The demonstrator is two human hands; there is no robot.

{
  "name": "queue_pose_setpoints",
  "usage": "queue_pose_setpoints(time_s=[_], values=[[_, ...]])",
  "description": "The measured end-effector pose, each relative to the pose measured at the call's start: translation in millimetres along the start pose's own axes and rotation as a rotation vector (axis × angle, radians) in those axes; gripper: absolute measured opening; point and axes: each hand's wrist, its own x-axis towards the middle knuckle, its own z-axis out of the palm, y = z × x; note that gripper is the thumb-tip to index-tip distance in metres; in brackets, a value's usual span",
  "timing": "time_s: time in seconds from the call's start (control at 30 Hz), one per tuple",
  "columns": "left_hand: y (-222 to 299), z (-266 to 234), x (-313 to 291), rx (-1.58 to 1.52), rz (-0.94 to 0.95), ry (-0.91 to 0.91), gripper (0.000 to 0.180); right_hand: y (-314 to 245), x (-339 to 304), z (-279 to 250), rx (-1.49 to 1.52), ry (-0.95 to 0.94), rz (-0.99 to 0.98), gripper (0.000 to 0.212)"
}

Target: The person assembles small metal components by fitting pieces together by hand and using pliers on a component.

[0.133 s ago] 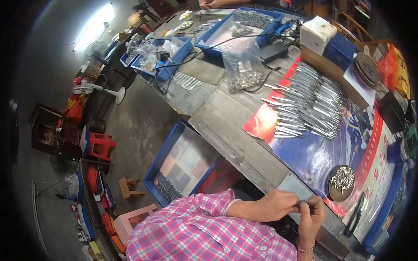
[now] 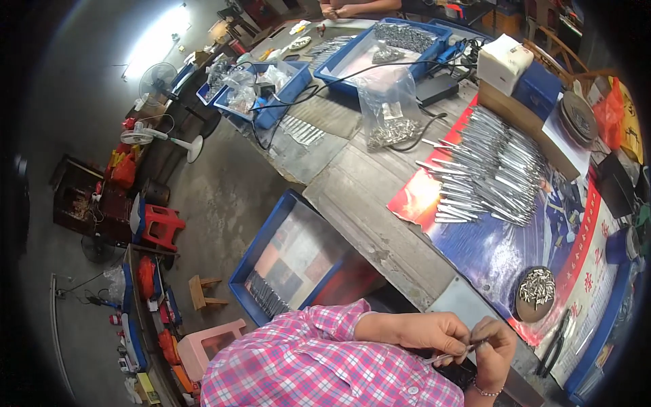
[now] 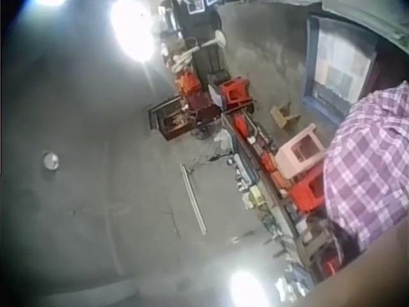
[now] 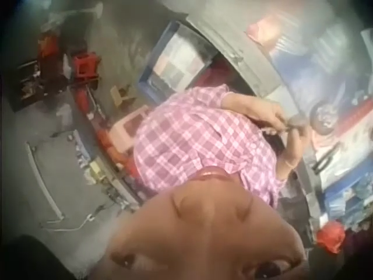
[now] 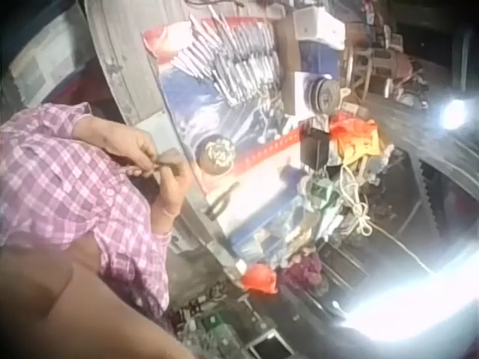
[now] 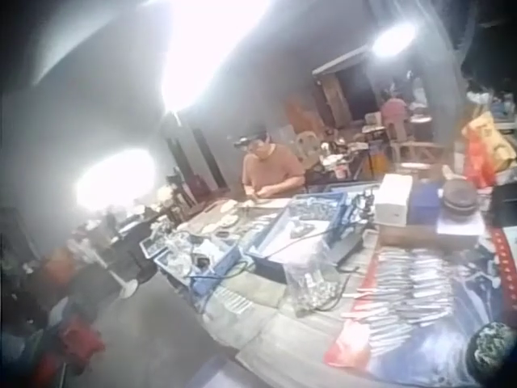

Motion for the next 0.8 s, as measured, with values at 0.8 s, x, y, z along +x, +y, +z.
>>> queue_pose_setpoints(time_s=[0.8], values=[[23, 13, 22, 0.578, 0.474, 0.291, 0.011, 18, -5, 0, 0.080, -0.012, 0.045, 0.033]])
